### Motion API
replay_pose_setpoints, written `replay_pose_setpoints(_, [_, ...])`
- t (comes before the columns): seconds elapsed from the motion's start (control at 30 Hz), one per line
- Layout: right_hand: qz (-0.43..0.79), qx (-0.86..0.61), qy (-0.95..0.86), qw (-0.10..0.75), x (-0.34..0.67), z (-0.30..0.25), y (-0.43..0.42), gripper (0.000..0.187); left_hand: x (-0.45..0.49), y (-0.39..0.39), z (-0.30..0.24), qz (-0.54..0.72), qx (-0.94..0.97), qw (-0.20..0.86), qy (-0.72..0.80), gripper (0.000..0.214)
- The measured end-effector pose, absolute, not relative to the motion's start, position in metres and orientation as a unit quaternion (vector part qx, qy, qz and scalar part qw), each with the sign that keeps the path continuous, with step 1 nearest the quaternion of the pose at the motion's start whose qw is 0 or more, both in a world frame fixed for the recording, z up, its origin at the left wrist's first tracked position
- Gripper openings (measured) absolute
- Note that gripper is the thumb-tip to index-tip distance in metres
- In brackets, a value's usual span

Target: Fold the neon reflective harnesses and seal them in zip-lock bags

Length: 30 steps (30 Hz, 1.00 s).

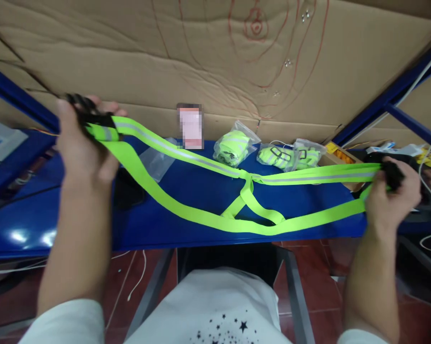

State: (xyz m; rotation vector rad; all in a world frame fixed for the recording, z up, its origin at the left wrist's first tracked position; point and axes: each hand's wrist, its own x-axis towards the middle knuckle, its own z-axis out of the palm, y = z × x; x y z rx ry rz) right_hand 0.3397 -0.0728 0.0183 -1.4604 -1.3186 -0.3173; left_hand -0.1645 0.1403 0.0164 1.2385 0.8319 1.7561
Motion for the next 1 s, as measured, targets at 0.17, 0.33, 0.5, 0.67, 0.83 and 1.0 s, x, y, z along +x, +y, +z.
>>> replay_pose_setpoints(0.17, [-0.096, -0.568, -0.723, 0.382, 0.275, -0.007, -0.036, 0.043, -0.093, 0.121, -0.010, 0.582, 0.627, 0.342, 0.389, 0.051])
replay_pose_setpoints(0.33, [-0.100, -0.478, -0.844, 0.223, 0.234, -0.035, 0.009, 0.055, -0.041, 0.082, -0.041, 0.358, 0.865, 0.226, 0.270, 0.053])
replay_pose_setpoints(0.5, [-0.083, -0.426, -0.872, 0.225, 0.206, -0.058, 0.036, 0.060, -0.037, 0.082, -0.076, 0.338, 0.886, 0.218, 0.232, 0.062])
replay_pose_setpoints(0.67, [-0.029, -0.414, -0.878, 0.240, 0.203, -0.070, 0.030, 0.062, -0.041, 0.080, -0.084, 0.316, 0.893, 0.234, 0.218, 0.063])
replay_pose_setpoints(0.83, [-0.022, -0.424, -0.868, 0.257, 0.207, -0.071, 0.025, 0.065, -0.039, 0.077, -0.083, 0.338, 0.887, 0.232, 0.212, 0.062])
replay_pose_setpoints(1.0, [-0.011, -0.421, -0.871, 0.253, 0.204, -0.073, 0.026, 0.063, -0.040, 0.076, -0.079, 0.332, 0.890, 0.235, 0.206, 0.060])
